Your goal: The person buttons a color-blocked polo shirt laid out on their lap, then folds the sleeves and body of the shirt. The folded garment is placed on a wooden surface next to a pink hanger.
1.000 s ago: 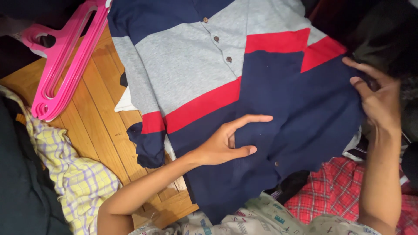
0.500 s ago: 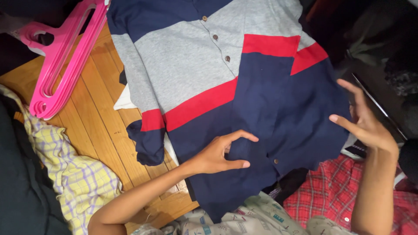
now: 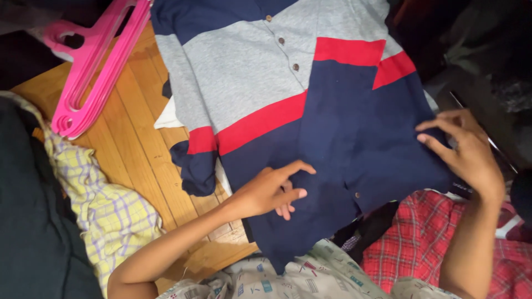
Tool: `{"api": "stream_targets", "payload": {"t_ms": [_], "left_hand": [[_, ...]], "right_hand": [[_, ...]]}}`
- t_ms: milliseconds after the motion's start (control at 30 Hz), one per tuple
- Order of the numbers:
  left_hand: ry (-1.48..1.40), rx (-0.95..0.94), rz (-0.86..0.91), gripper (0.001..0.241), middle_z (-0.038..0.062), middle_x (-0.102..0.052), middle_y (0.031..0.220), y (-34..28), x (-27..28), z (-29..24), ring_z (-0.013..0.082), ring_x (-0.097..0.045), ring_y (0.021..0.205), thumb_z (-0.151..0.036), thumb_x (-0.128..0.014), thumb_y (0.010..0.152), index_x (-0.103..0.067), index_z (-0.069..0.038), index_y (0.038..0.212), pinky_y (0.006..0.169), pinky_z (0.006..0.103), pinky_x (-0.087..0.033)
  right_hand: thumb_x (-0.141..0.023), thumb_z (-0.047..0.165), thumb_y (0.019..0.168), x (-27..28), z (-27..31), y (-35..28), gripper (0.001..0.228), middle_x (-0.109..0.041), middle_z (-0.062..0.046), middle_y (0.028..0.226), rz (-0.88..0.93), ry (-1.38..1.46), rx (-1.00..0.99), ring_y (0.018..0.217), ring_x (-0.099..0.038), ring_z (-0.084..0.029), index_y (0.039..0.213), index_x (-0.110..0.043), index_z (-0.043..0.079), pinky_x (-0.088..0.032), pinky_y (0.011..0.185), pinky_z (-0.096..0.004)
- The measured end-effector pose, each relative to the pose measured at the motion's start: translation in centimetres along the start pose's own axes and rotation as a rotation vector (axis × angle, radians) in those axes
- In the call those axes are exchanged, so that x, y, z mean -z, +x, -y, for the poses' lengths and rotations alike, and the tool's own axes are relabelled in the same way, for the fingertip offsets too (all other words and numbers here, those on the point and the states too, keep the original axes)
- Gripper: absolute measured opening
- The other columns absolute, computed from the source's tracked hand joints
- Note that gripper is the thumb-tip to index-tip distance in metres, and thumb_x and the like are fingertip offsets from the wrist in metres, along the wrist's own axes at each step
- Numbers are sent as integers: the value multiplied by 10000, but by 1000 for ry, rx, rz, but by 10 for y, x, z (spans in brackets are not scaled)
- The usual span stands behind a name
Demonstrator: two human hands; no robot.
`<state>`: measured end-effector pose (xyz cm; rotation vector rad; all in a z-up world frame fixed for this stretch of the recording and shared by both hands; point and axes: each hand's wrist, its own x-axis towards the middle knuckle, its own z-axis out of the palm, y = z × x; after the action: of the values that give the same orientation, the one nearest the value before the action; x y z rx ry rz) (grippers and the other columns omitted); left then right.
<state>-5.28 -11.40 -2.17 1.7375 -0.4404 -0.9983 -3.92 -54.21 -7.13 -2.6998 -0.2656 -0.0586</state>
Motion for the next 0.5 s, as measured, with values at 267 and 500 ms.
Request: {"api": "stream_targets", "payload": {"t_ms": [267, 500], "left_hand": [[563, -269, -822, 167, 47, -590, 949, -42, 17, 54, 211, -563, 810, -221, -629, 1008, -574, -112, 1121, 770, 356, -435], [796, -152, -1106, 463, 181, -558, 1322, -76, 37, 99, 373, -530, 1212, -227, -674, 946, -489, -11, 1311, 993, 458, -398]], "right_hand": [[-714, 152, 1041, -18, 93, 45, 277, -546, -206, 1312, -215, -4, 240, 1247, -531, -373, 1282, -688, 19, -386, 1099, -480], [-602, 127, 1028, -34, 148, 70, 322, -504, -198, 1365, -19, 176, 365, 1364, -490, -358, 1328, -587, 10, -357, 1174, -464]]}}
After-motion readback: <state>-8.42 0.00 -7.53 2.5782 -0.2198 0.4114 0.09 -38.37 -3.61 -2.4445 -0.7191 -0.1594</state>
